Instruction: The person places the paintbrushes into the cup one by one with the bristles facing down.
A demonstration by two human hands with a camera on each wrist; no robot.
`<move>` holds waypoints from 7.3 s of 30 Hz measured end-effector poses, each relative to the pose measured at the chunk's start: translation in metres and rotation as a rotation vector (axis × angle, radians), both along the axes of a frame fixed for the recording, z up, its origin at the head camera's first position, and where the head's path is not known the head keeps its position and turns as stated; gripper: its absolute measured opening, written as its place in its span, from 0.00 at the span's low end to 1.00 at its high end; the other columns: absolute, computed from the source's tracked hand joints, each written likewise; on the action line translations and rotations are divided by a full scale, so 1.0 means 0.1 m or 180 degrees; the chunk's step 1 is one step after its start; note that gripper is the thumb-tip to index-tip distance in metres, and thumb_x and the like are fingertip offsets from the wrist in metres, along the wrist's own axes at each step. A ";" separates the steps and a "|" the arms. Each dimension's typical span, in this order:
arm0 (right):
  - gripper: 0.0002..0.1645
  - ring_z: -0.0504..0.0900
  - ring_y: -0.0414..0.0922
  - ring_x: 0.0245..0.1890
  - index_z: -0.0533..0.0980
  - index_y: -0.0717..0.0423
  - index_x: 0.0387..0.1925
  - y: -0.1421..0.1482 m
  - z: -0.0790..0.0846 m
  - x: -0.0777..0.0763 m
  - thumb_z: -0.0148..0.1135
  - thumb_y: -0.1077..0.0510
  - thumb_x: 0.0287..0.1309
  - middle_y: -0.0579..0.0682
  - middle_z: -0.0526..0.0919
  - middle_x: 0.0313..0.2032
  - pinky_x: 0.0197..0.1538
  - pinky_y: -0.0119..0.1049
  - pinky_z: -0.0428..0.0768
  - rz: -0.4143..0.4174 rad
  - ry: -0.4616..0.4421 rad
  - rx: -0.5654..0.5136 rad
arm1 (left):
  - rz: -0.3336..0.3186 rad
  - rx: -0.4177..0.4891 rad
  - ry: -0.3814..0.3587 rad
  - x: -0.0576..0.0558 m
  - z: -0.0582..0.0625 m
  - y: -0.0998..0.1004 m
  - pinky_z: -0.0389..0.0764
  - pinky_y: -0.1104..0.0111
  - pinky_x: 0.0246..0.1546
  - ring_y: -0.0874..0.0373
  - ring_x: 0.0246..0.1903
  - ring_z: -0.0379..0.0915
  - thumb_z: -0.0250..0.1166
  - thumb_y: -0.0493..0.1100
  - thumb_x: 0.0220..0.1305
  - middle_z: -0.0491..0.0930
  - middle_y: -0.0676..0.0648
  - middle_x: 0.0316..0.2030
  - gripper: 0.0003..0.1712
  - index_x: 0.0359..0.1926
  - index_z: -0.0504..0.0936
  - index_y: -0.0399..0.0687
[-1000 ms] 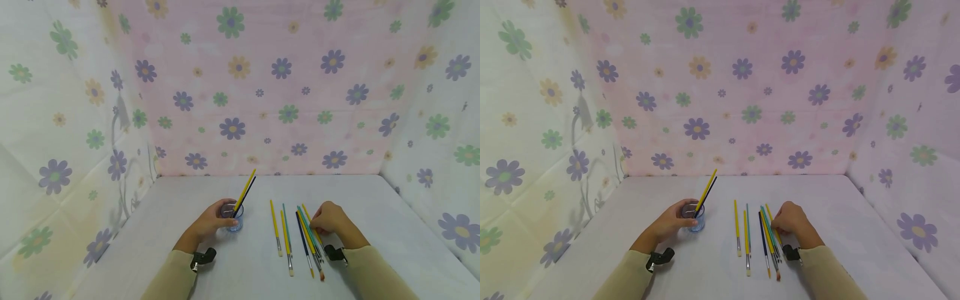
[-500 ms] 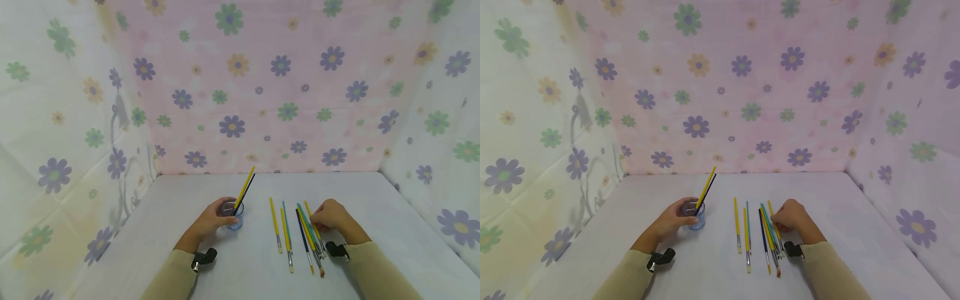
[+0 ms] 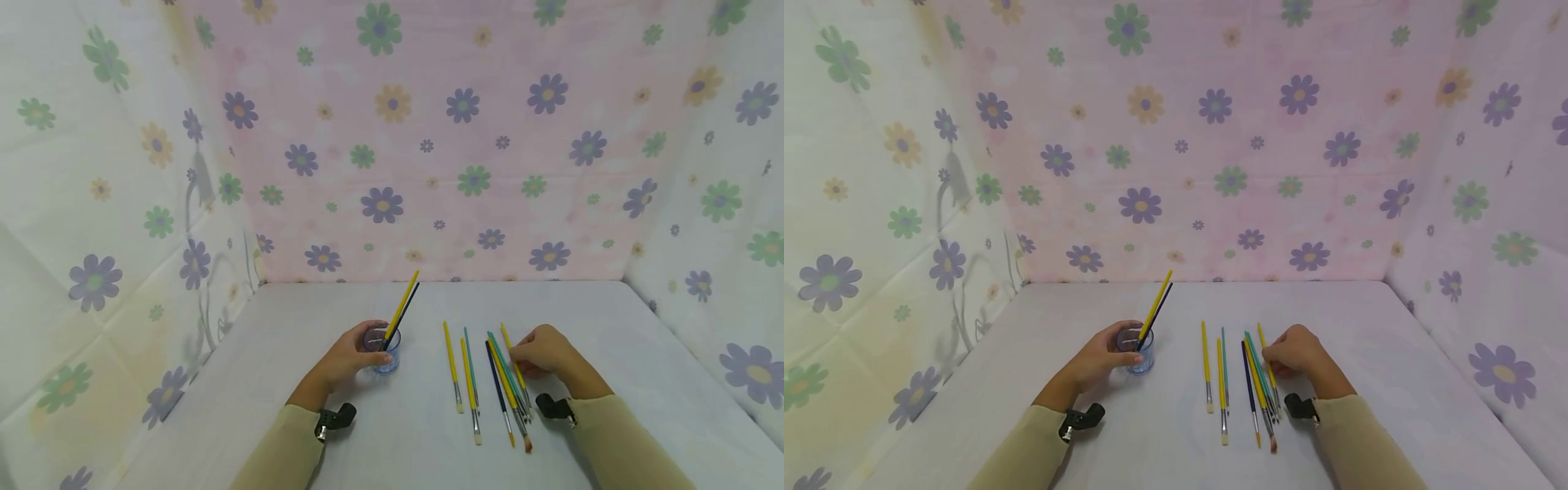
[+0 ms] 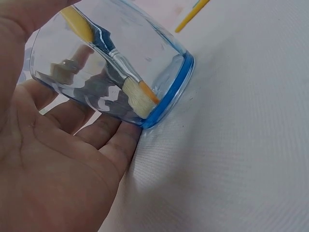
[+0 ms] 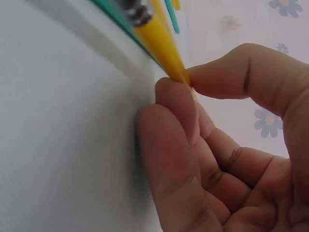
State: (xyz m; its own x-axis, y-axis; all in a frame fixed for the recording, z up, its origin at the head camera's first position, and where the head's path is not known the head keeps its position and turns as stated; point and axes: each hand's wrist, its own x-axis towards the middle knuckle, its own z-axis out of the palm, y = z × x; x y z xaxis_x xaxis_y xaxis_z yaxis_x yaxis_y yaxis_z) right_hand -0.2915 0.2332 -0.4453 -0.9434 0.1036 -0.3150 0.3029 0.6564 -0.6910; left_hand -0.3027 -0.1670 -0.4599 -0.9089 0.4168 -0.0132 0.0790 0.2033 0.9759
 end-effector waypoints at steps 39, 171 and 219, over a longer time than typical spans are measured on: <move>0.21 0.84 0.54 0.39 0.76 0.62 0.46 -0.29 0.67 0.06 0.61 0.50 0.58 0.59 0.82 0.40 0.40 0.38 0.84 -0.0016 0.0875 -0.1033 | 0.0050 -0.0276 0.0110 -0.05 -0.04 -0.03 0.72 0.56 0.59 0.57 0.59 0.71 0.76 0.48 0.48 0.75 0.51 0.59 0.39 0.61 0.68 0.69; 0.15 0.83 0.49 0.36 0.80 0.52 0.42 -0.66 0.29 0.13 0.66 0.49 0.56 0.49 0.83 0.38 0.38 0.39 0.82 0.0455 0.0766 -0.0461 | -0.0140 0.0028 0.0045 -0.02 0.00 -0.03 0.72 0.60 0.59 0.56 0.59 0.71 0.76 0.47 0.47 0.75 0.50 0.58 0.41 0.63 0.68 0.61; 0.17 0.80 0.45 0.24 0.79 0.59 0.34 -0.25 0.03 0.04 0.74 0.54 0.46 0.53 0.81 0.28 0.28 0.35 0.81 0.0265 0.0072 0.0211 | -0.0110 0.0020 0.0047 -0.02 -0.02 -0.04 0.74 0.61 0.57 0.55 0.58 0.72 0.76 0.47 0.48 0.75 0.50 0.58 0.40 0.62 0.68 0.61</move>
State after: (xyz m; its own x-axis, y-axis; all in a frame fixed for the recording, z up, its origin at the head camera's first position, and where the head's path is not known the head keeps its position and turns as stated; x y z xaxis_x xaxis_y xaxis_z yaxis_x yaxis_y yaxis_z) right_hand -0.2880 0.2082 -0.4420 -0.9564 0.0443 -0.2886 0.2301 0.7231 -0.6513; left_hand -0.3048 -0.1707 -0.4615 -0.8940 0.4481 0.0028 0.1003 0.1940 0.9759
